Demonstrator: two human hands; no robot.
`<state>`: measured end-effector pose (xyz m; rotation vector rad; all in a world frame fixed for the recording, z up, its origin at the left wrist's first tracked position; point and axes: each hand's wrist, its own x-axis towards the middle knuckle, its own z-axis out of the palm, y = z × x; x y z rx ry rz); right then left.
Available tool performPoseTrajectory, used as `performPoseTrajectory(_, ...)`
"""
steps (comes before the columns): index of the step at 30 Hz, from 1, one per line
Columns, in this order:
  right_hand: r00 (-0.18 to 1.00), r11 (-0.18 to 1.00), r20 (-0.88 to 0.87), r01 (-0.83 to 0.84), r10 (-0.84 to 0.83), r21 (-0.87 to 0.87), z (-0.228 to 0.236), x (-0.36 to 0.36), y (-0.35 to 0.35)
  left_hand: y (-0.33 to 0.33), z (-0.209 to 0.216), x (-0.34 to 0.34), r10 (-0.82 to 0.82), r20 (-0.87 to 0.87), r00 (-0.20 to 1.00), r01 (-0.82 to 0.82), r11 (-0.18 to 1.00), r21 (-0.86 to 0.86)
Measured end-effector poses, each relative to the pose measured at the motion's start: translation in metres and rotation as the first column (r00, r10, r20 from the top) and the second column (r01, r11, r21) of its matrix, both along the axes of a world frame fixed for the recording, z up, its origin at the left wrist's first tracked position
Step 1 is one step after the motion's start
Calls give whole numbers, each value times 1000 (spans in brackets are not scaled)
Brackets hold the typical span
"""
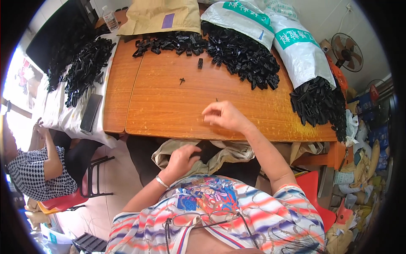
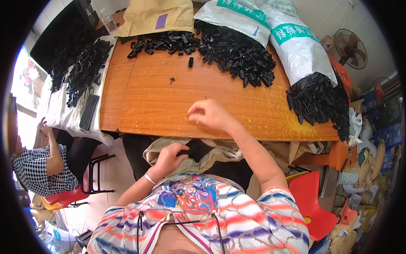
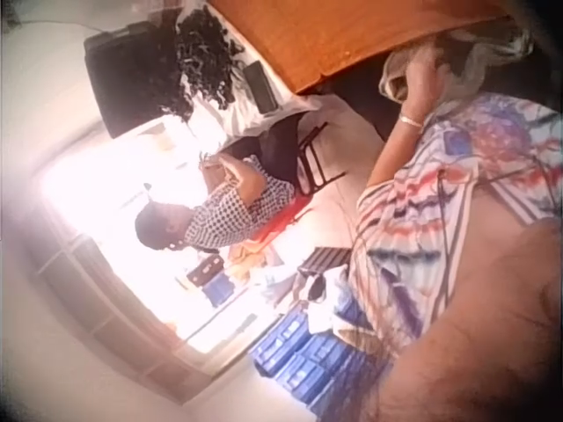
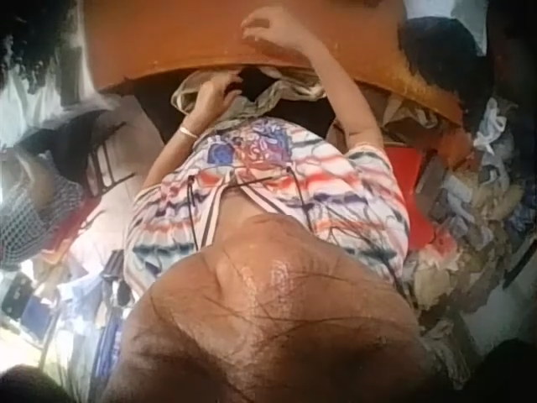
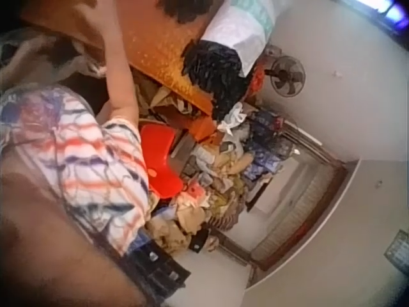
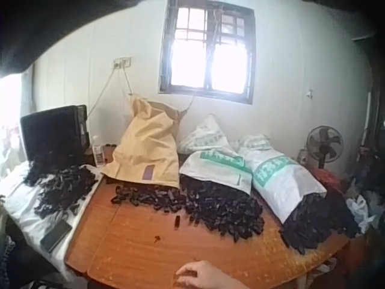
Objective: Inspecting and sorting small black plastic industrial parts at a workbench.
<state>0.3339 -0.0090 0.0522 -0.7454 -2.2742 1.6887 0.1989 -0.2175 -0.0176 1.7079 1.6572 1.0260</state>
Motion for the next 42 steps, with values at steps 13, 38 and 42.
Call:
performPoseTrajectory(13,945,501,-180,299,-271,813,-31,-95,123,121,48,-125,422,-92,902,-359,851,384)
performPoseTrajectory(38,958,881,-71,285,-279,377,-12,-74,59,229,53,-220,331,-260,907,-337,941,24)
performPoseTrajectory(42,942,874,-242,310,-231,373,10,-66,36,189,56,-171,259,779,571,-158,966,-205)
